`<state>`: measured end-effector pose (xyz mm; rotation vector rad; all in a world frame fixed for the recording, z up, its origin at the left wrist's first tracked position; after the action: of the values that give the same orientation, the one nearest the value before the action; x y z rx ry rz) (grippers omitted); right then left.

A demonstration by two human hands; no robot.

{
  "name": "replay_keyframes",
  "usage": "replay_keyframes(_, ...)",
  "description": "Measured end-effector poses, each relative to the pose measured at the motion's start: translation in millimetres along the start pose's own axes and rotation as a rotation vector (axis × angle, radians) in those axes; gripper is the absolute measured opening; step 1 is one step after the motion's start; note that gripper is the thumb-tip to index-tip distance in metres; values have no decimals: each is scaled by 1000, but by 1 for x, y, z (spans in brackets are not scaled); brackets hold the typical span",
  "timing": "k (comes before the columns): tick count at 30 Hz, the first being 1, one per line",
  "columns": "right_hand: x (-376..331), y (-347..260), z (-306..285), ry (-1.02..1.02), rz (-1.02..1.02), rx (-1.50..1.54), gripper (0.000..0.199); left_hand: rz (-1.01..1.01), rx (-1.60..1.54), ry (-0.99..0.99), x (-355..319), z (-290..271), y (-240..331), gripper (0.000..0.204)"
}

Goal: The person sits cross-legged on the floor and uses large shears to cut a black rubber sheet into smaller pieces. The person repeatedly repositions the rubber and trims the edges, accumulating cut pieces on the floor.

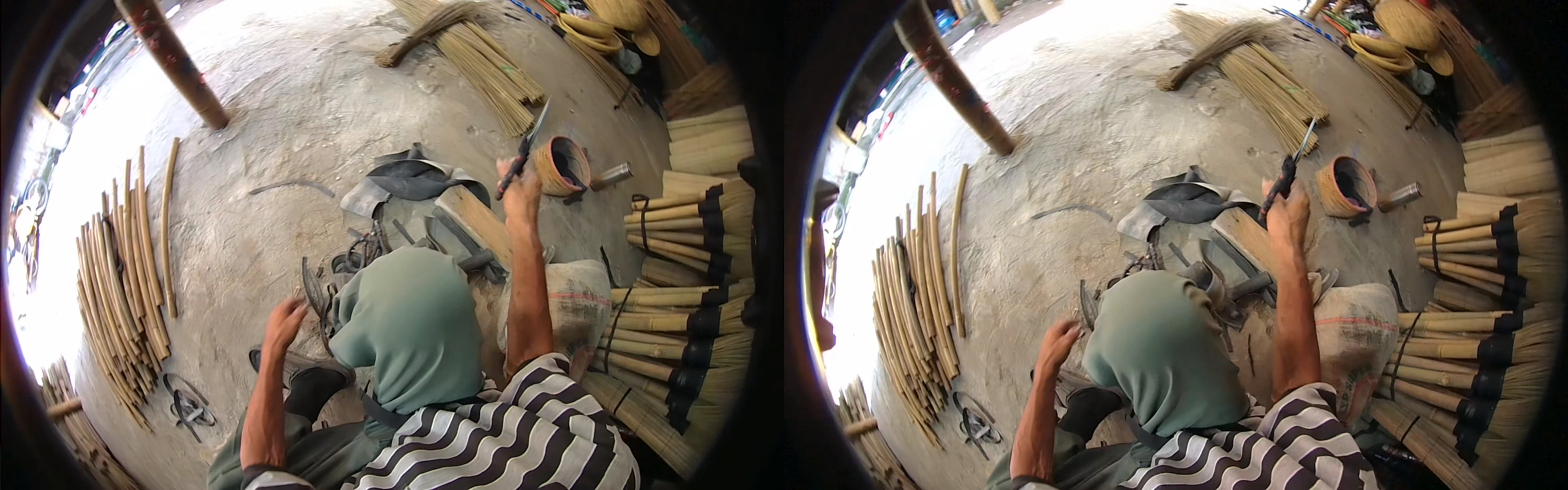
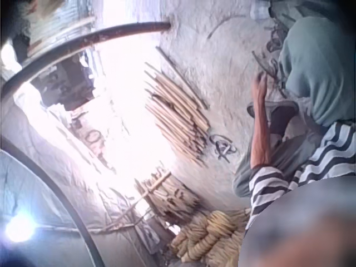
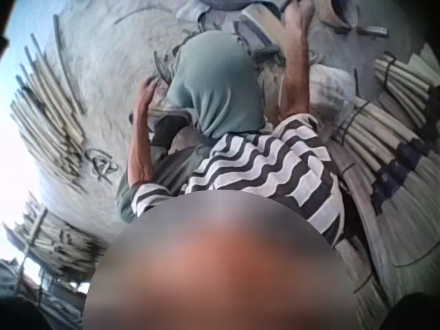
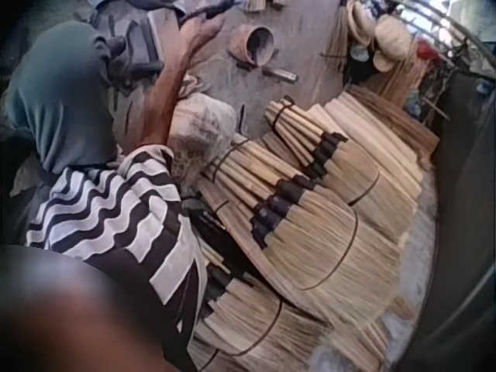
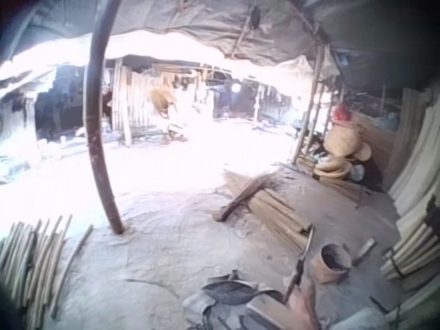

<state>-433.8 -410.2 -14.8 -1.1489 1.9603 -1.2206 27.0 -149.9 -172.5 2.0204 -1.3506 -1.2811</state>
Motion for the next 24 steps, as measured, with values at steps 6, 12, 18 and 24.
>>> replay_keyframes(6,-10,132,43,-12,-32,-419,26,-223,48,175,-83,-40,-126,42)
replay_keyframes(12,-36,129,122,-263,-224,-501,34,-212,25,251,-96,-36,-133,39)
replay_keyframes(18,5,119,170,-331,-417,-852,35,-162,88,284,-97,-31,-117,39)
replay_keyframes(24,11,116,174,-517,-174,-911,41,-162,164,276,-94,-31,-110,40)
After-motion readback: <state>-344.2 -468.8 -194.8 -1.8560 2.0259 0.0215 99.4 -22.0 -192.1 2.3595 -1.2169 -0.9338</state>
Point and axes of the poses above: each hand's wrist, its own x-axis towards the middle knuckle, its own z-axis out of the palm, y = z × x, the point moved 3 cm from there along x, towards the middle knuckle, and after that the axes turned 5 degrees about z, right-handed, at the moved point
